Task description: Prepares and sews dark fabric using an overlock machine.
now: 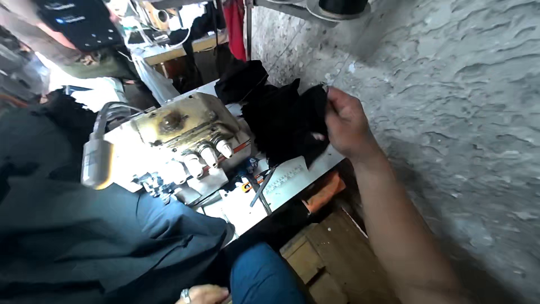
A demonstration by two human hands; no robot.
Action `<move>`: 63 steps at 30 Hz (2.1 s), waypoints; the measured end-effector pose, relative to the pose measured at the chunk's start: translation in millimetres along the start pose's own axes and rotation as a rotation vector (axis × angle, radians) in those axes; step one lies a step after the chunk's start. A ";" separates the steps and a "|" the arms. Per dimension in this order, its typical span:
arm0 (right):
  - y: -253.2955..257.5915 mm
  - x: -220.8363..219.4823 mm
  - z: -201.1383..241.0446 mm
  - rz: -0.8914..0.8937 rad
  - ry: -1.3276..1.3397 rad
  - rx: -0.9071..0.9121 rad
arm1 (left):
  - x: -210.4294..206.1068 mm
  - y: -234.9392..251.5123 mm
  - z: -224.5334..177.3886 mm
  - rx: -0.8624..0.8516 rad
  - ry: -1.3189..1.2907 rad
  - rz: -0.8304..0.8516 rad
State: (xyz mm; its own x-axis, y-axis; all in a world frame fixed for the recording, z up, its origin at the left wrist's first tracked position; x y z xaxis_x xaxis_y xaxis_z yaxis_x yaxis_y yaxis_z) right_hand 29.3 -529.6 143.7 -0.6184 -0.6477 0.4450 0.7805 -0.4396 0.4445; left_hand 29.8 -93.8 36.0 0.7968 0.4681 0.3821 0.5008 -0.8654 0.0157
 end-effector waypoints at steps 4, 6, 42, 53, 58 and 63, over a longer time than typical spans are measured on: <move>-53.8 -42.0 78.4 0.369 0.520 -0.168 | 39.8 53.4 -110.5 -0.487 0.241 -0.226; -81.1 -71.5 107.0 0.538 0.680 -0.198 | 43.9 61.4 -153.9 -0.671 0.458 -0.305; -225.5 -281.5 187.3 1.007 0.717 -0.082 | 145.7 -50.8 -75.1 -0.331 0.553 -0.662; -150.5 -337.9 187.1 0.793 0.212 -0.218 | 332.9 5.0 42.5 0.082 0.748 -0.882; -212.4 -276.7 164.1 0.618 0.117 0.028 | 334.4 7.2 70.0 0.170 0.775 -0.930; -229.6 -266.1 159.1 0.618 0.238 -0.020 | 339.1 10.1 68.8 0.232 0.810 -0.899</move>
State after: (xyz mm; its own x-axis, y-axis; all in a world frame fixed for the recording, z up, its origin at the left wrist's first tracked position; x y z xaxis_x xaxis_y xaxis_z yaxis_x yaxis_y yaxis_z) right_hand -0.1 -157.3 46.9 -0.0212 -0.9032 0.4287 0.9880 0.0466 0.1470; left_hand 328.3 68.5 102.1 -0.2605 0.5630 0.7843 0.8768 -0.2020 0.4363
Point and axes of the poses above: each hand's wrist, its own y-axis towards the middle knuckle, its own x-axis out of the back of the hand, z = x × y, the point moved 5 cm from there along y, towards the middle knuckle, and after that the axes turned 7 degrees about -y, right-handed, at the moved point
